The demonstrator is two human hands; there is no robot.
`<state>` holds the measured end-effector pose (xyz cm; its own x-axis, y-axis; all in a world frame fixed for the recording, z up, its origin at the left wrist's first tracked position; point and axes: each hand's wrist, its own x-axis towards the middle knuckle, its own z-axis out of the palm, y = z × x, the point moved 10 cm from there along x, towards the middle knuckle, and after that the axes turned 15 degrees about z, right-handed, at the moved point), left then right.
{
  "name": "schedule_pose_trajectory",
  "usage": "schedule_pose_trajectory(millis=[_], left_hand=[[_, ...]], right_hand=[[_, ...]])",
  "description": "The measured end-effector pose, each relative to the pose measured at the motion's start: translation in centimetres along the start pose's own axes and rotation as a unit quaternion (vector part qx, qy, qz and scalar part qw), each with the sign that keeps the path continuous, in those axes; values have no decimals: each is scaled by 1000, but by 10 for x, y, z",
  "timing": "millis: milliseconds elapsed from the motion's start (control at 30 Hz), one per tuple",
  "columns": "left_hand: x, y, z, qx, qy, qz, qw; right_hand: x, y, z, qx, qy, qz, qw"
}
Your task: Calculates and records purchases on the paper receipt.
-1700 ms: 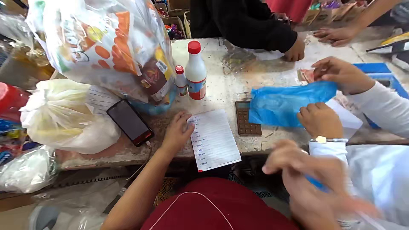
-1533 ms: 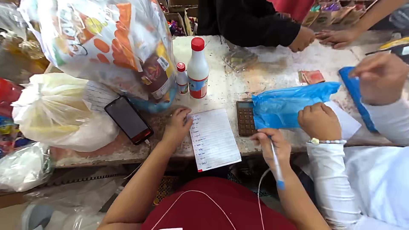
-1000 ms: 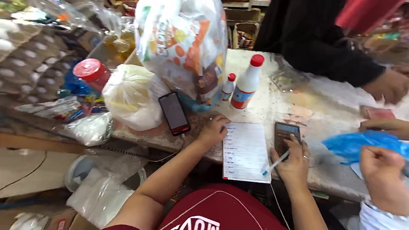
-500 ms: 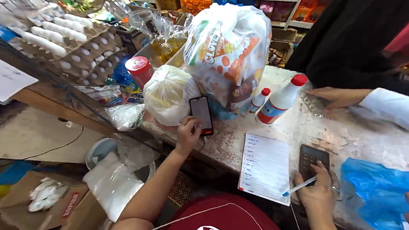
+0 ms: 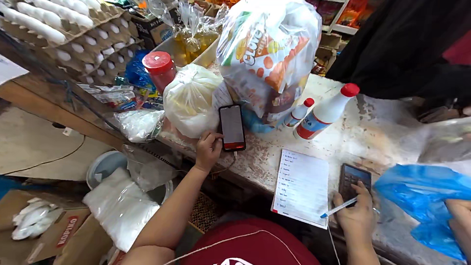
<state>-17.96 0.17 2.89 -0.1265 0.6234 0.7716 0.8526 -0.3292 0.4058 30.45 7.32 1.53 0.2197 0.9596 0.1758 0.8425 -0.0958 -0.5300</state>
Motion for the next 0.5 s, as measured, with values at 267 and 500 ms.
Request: schedule_pose_trajectory(millis=[267,500], left_hand=[[2,2,6,12,-51,-6,999],[1,0,8,13,-53,12,998]], right_hand=[[0,7,0,-16,-2,33,999],[-3,10,-2,3,11,41,999]])
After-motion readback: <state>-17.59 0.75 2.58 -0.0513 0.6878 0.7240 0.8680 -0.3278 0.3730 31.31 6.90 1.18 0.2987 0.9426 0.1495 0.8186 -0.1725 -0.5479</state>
